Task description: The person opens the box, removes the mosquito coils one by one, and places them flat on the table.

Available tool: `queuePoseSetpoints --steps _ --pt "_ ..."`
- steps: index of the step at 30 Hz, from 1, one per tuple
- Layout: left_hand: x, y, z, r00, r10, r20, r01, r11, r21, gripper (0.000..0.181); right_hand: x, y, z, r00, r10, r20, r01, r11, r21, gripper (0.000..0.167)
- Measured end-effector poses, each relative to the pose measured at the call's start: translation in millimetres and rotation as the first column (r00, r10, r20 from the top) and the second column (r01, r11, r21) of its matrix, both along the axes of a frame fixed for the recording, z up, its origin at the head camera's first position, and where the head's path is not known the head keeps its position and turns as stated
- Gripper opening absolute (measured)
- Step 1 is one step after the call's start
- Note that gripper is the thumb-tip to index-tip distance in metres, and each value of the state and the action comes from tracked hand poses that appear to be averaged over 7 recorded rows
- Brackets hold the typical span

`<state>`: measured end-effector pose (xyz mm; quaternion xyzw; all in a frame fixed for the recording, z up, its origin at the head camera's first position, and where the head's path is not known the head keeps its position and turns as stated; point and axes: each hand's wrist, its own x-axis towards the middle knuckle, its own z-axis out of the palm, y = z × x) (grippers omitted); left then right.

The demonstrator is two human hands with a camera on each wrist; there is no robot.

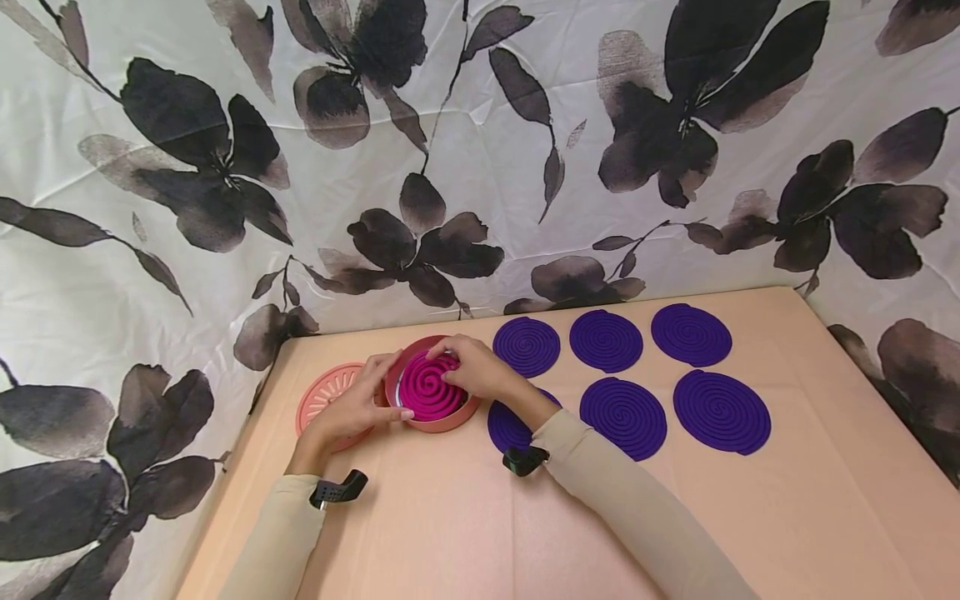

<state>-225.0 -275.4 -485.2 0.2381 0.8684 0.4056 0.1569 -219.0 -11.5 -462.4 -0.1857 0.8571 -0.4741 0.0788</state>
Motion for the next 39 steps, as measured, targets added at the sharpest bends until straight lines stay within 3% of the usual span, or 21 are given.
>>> queuePoseSetpoints --steps 6,12,16,33,39 --pt "-0.7 1.1 0.4 1.000 0.002 0.001 -0.002 1.000 0.002 0.108 -3.3 -5.0 -0.1 0.994 0.060 -0.087 -0.050 0.993 0.103 0.036" --pt "-0.8 2.1 0.3 1.000 0.013 -0.005 -0.013 1.000 -0.007 0.109 -4.0 -10.0 2.3 0.993 0.091 -0.073 -0.069 0.963 0.259 0.039" --pt "0.0 3.0 0.6 1.000 0.026 -0.001 -0.026 1.000 -0.016 0.108 -5.2 -11.8 3.2 0.994 0.082 -0.068 -0.057 0.949 0.309 0.040" --pt "-0.1 5.2 0.4 0.999 0.036 0.019 -0.036 0.999 -0.004 0.107 -11.2 -10.4 4.3 0.997 0.059 -0.055 -0.041 0.957 0.287 0.040" --pt "-0.5 6.2 1.3 0.999 0.041 0.008 -0.041 0.999 -0.025 0.107 -13.0 -6.3 5.1 0.996 0.041 -0.077 -0.021 0.971 0.239 0.040"
